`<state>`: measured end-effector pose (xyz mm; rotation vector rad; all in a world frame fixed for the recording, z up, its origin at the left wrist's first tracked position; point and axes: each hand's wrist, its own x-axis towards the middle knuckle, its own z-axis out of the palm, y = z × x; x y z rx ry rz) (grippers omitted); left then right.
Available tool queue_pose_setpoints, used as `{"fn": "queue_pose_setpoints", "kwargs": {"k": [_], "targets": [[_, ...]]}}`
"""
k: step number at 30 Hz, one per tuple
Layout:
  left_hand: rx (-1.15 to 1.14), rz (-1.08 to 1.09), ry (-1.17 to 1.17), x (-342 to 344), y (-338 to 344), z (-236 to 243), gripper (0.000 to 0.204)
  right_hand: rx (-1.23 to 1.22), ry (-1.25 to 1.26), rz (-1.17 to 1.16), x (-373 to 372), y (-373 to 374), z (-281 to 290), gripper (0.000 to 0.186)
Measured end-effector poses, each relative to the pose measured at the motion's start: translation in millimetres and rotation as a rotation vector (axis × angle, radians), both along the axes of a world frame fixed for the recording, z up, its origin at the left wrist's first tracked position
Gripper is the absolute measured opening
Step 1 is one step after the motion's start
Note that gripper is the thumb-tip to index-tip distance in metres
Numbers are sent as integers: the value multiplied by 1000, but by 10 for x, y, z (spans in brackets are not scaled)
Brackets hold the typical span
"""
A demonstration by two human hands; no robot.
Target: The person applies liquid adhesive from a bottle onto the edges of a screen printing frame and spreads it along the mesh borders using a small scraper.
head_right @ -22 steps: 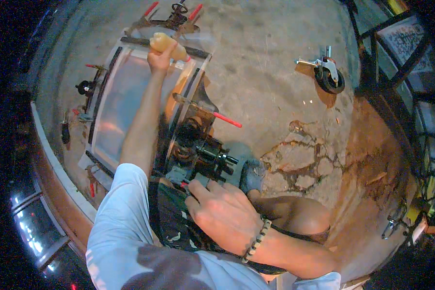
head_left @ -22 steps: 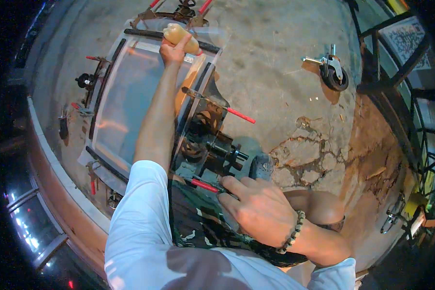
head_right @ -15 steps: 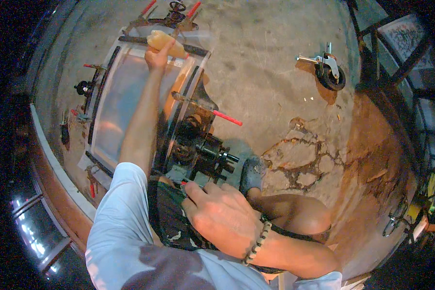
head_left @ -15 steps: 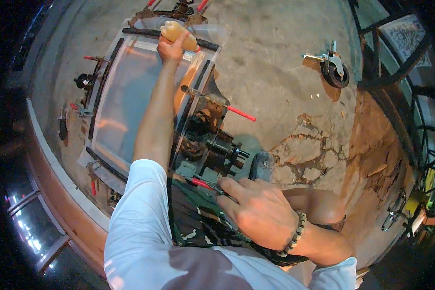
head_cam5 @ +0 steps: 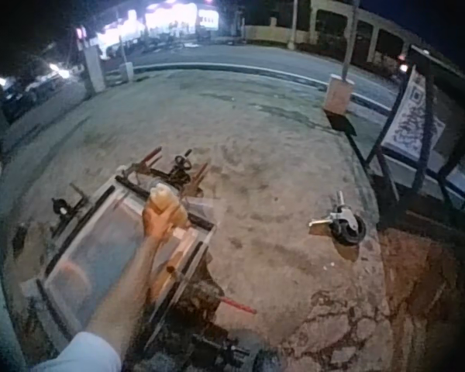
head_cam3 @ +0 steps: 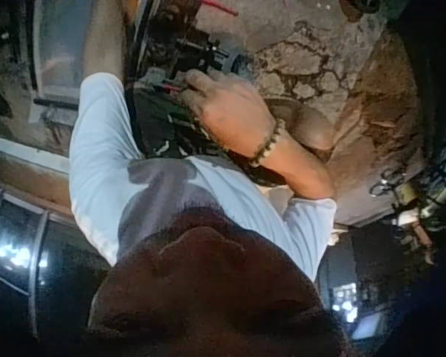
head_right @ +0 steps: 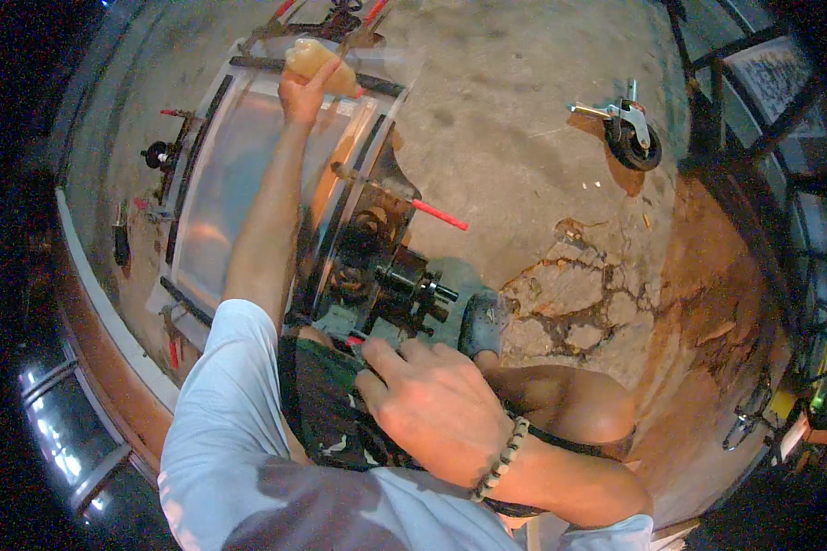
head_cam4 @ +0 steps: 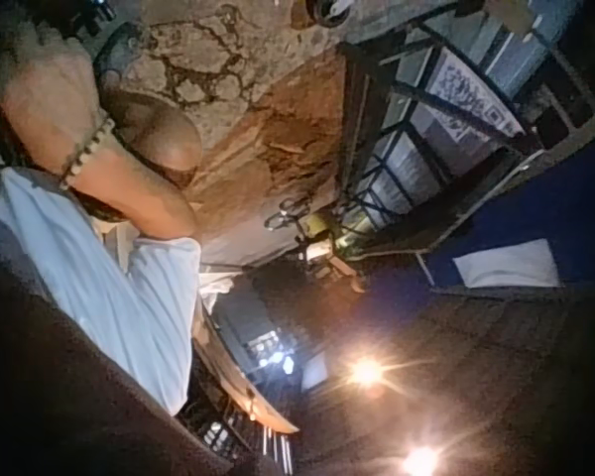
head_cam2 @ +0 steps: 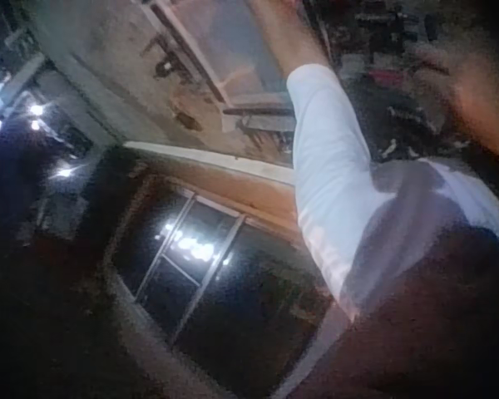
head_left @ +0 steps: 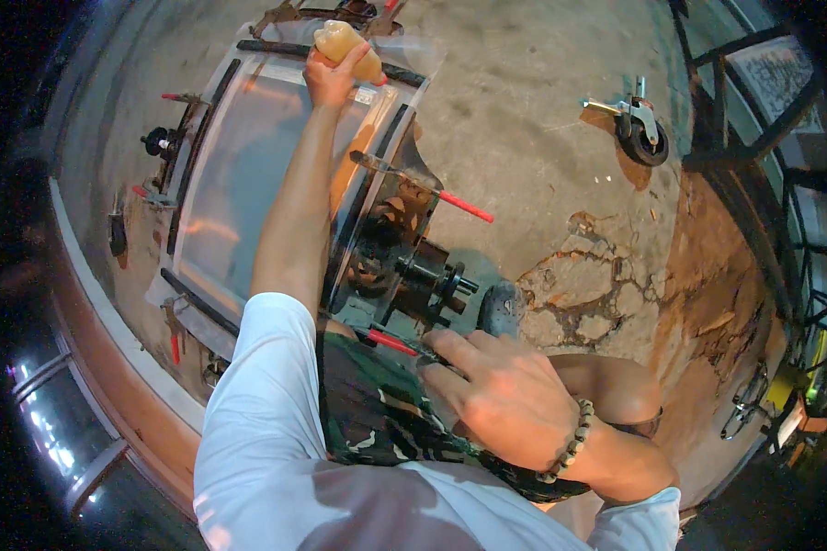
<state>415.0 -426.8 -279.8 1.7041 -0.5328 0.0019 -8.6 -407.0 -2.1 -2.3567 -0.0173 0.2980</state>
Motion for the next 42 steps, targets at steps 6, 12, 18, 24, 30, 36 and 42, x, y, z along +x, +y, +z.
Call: {"fn": "queue_pose_setpoints", "kwargs": {"k": [6,12,18,24,30,36,42], "targets": [[-62,-51,56,34,199,-77,56,-11,54,21,-6,58,27,39],[-113,-114,110,-101,418,45,48,-57,93,21,-52,126,14,35],[74,-11,-2,-210,733,124,53,-109,26,-73,-224,225,-9,42],[38,-26,-29,-331,930,209,59,-133,80,-107,-356,352,60,40],[80,-14,-53,-321,1124,266,57,-144,71,-144,-375,432,114,35],[182,24,-112,-377,1367,195,58,-102,-2,-203,-325,390,34,33],[171,49,-15,-514,1713,179,55,-65,54,-195,-332,378,-76,31]]}}
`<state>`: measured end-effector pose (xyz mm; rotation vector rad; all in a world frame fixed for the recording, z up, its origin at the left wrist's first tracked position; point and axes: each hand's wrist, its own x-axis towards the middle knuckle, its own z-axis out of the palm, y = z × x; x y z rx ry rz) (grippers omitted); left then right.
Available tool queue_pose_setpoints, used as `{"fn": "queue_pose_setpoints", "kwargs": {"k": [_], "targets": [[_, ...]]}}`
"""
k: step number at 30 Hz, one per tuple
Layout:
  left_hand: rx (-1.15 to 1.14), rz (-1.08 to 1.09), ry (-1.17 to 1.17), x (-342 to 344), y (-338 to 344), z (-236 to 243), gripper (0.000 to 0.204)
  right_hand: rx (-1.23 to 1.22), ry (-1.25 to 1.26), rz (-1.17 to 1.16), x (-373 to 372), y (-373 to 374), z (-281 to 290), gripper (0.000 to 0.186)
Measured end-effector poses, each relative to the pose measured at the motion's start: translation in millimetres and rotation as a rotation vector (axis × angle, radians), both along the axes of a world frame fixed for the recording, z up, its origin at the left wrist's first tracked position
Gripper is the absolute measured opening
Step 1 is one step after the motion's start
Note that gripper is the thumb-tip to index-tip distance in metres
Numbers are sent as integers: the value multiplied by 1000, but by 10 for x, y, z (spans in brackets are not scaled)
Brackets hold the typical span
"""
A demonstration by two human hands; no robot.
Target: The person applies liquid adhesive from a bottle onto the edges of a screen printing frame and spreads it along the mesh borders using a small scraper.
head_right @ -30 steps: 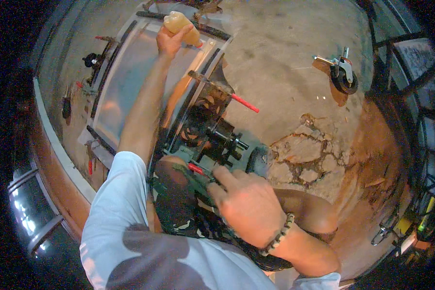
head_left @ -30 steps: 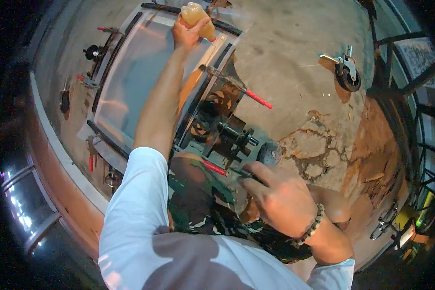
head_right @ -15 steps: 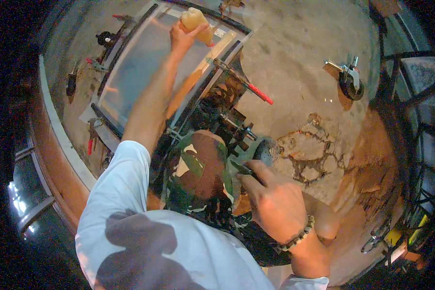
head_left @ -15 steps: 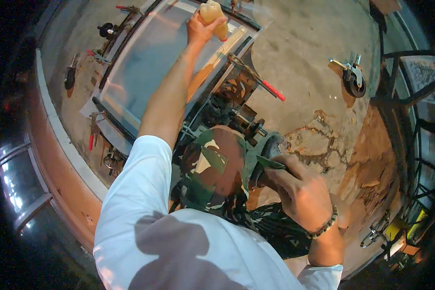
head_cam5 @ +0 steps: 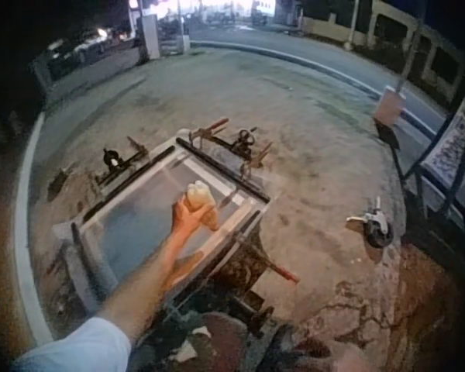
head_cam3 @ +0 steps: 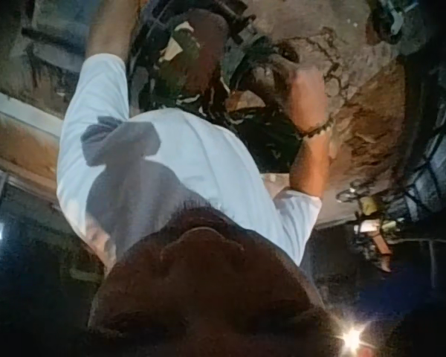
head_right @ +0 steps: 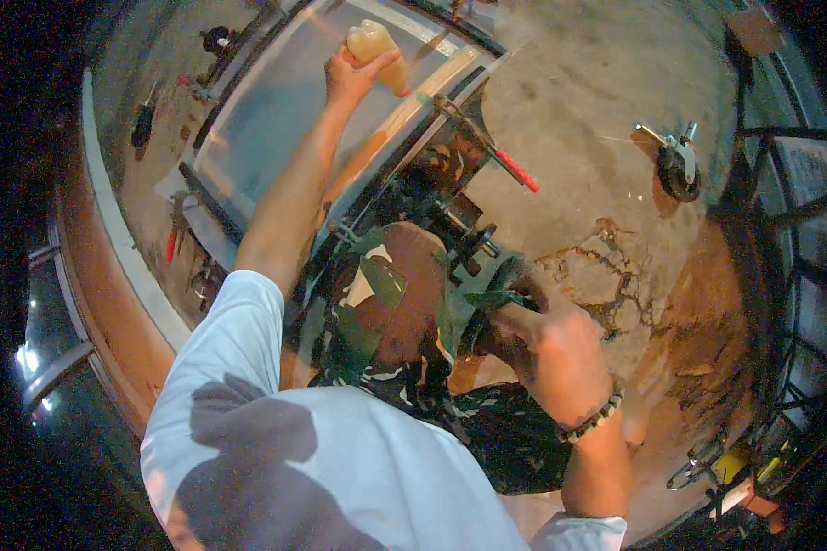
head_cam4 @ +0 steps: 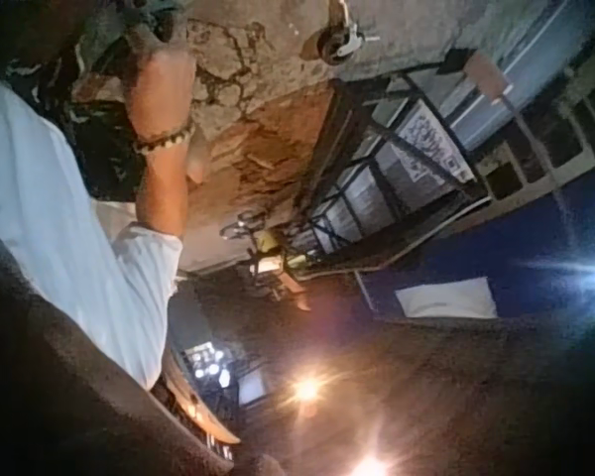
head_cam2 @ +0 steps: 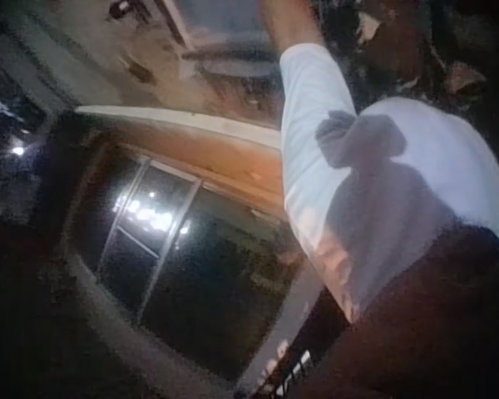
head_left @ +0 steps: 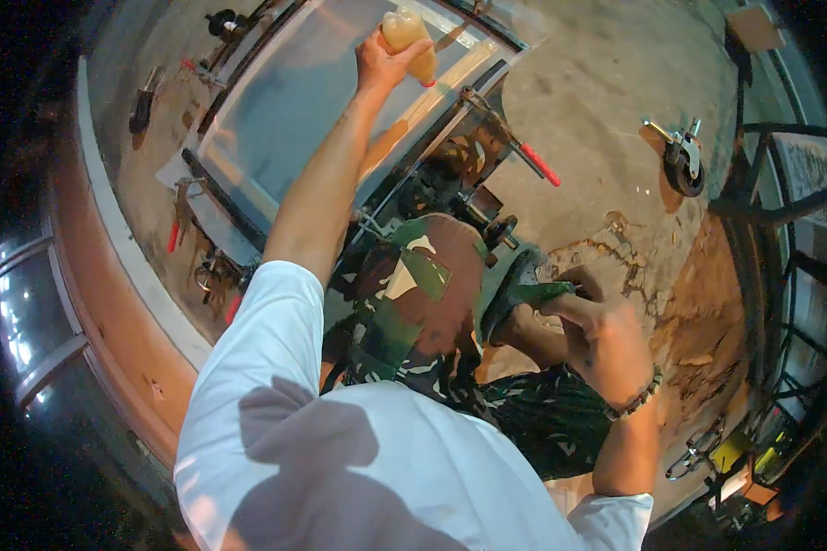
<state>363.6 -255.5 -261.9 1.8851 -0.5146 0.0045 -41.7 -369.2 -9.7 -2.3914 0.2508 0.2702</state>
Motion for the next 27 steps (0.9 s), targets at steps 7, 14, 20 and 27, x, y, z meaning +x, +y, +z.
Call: {"fn": "queue_pose_setpoints", "kwargs": {"k": [7,14,20,27], "targets": [[-18,29,27,-159,365,-40,53,24,87,57,35,-51,-16,24],[-108,67,84,-267,749,-229,47,6,63,121,238,-89,-182,26],[-91,126,54,-448,1014,-215,50,-5,-71,77,504,-26,-491,28],[-83,170,71,-619,1216,-166,50,-50,-82,207,768,15,-701,27]]}}
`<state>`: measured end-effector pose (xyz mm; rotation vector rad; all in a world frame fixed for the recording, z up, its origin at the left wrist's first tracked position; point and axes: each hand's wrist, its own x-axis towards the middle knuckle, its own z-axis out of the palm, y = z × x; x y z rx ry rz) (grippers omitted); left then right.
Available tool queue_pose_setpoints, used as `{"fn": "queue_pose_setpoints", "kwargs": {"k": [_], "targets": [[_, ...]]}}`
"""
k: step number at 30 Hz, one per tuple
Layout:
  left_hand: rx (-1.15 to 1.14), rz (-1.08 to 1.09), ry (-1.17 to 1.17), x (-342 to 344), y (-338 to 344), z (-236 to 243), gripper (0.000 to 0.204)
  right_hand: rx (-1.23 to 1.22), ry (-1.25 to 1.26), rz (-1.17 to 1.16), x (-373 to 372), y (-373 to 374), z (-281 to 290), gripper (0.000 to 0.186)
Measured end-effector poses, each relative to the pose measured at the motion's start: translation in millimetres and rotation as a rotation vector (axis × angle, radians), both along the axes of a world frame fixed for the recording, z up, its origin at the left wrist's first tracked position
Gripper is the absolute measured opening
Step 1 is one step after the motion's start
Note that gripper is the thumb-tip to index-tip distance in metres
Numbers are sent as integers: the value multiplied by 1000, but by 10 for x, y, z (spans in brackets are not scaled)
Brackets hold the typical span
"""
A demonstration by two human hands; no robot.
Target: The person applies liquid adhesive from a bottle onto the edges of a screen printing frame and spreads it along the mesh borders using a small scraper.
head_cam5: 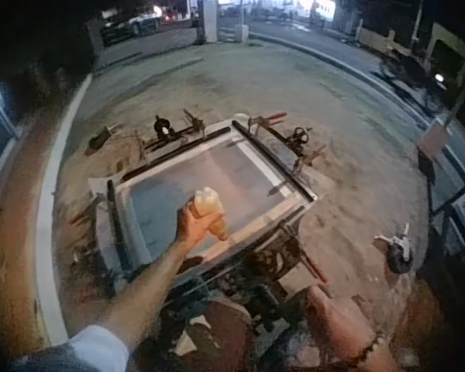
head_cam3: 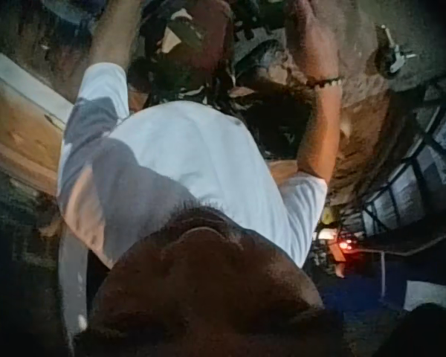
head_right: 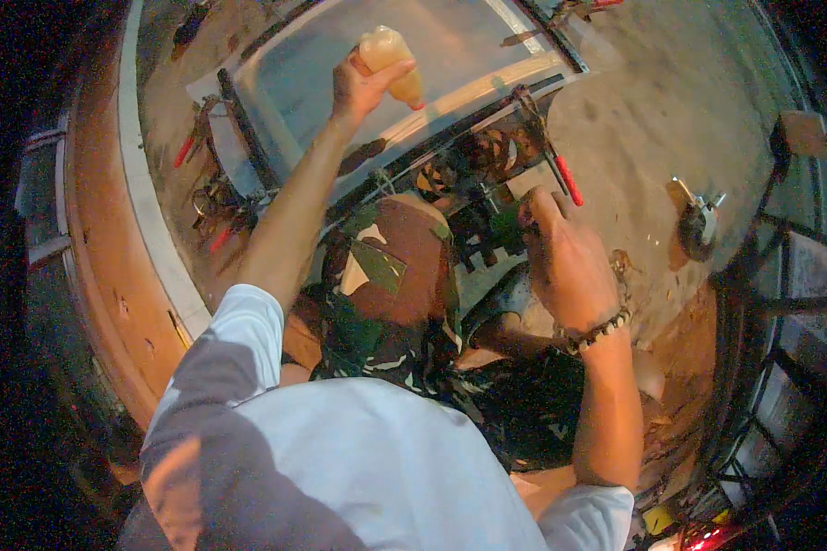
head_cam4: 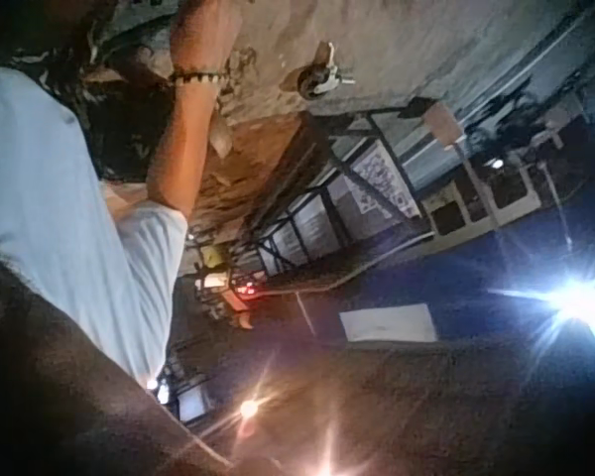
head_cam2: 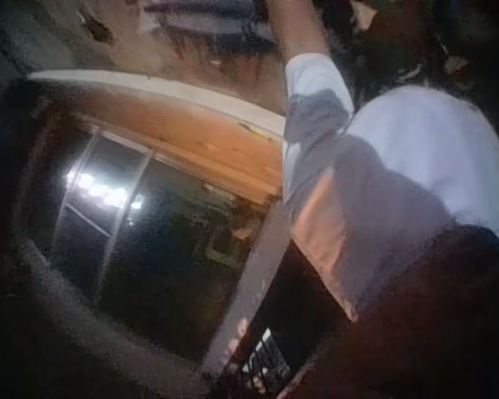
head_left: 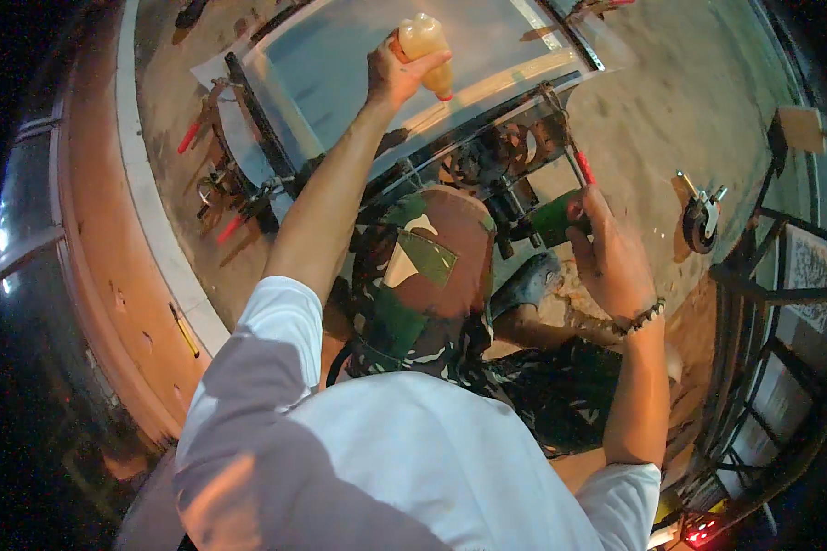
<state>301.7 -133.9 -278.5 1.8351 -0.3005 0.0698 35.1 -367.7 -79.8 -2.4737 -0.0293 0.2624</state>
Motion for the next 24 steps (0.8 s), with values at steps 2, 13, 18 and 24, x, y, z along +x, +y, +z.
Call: {"fn": "queue_pose_setpoints", "kwargs": {"k": [2,13,18,24], "targets": [[25,19,7,-40,66,-21,50,-6,35,22,-3,18,-54,29],[208,159,35,-332,610,2,49,-272,394,124,-95,67,-315,54],[138,175,30,-425,978,-38,51,-222,372,173,-108,25,-436,44],[294,302,97,-648,1343,92,54,-261,406,265,32,84,-348,33]]}}
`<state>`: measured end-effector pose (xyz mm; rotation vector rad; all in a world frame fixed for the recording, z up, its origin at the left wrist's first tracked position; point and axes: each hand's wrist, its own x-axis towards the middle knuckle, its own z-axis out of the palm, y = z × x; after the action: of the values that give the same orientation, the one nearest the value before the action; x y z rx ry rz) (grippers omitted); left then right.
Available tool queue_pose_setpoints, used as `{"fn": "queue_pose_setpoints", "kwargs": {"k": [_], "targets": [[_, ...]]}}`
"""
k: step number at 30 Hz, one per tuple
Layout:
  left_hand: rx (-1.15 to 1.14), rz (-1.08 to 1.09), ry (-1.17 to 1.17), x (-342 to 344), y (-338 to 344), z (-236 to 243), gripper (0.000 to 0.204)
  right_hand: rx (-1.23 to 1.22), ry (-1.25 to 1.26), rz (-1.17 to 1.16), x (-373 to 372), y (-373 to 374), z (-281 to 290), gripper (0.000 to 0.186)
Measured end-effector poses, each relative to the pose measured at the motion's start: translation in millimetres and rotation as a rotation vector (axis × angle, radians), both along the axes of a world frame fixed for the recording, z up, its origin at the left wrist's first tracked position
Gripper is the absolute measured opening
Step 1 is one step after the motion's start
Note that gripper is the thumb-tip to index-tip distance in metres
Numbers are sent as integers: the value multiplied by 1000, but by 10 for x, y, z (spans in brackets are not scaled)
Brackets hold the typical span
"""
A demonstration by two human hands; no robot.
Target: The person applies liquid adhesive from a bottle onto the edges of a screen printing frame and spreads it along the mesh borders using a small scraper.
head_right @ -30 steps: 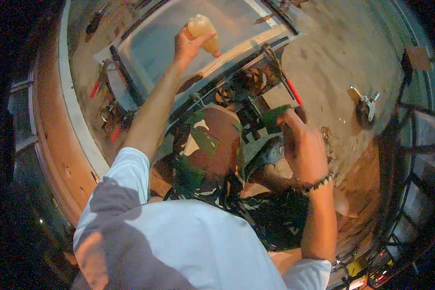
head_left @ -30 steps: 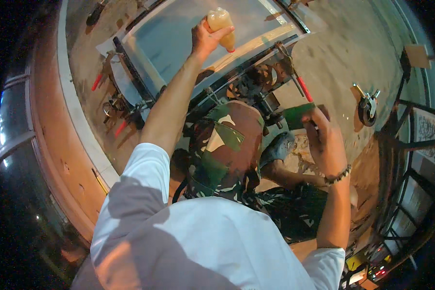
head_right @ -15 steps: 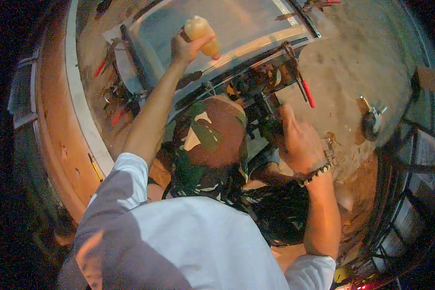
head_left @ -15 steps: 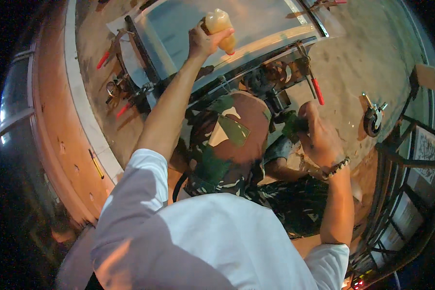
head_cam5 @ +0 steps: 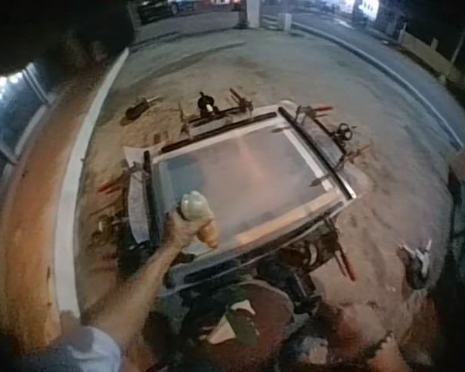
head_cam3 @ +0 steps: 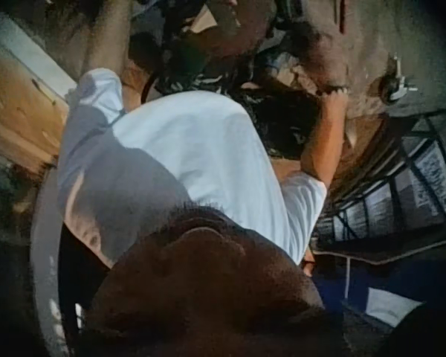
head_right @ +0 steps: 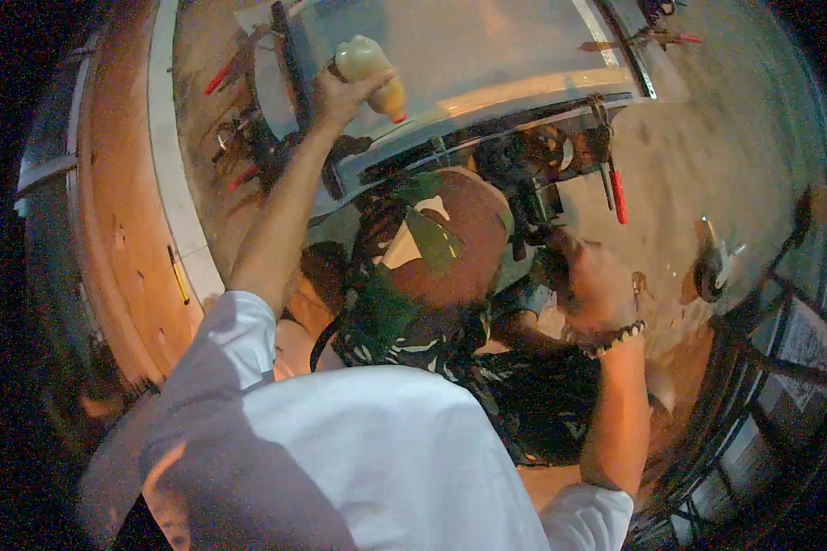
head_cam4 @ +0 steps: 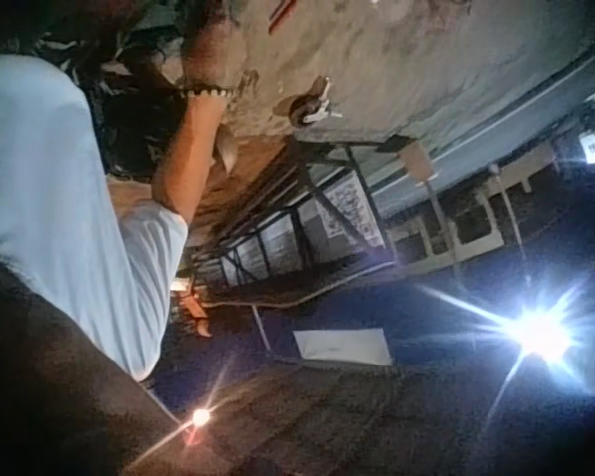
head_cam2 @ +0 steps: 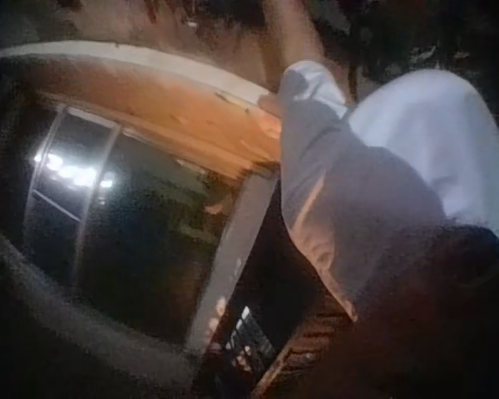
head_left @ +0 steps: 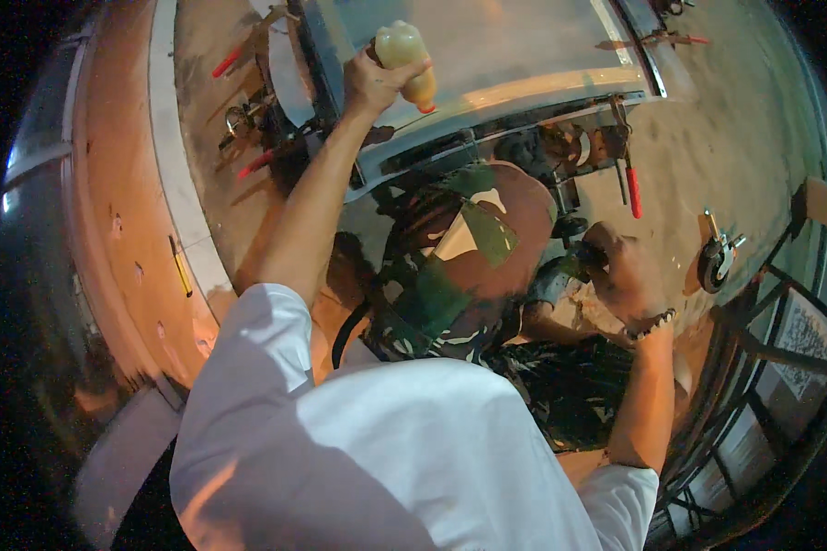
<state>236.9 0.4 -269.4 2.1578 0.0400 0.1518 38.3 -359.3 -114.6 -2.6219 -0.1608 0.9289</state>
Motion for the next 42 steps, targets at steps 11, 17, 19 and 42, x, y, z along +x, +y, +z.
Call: {"fn": "queue_pose_setpoints", "kwargs": {"k": [11,17,19,42], "targets": [[137,80,43,-364,477,154,57,105,-121,87,-28,-226,-408,22],[149,132,79,-484,803,32,60,221,-161,128,105,-117,-347,18],[153,121,81,-533,812,62,60,243,-154,134,138,-95,-319,18],[-329,213,177,-356,945,-320,49,232,-77,37,167,11,-175,20]]}}
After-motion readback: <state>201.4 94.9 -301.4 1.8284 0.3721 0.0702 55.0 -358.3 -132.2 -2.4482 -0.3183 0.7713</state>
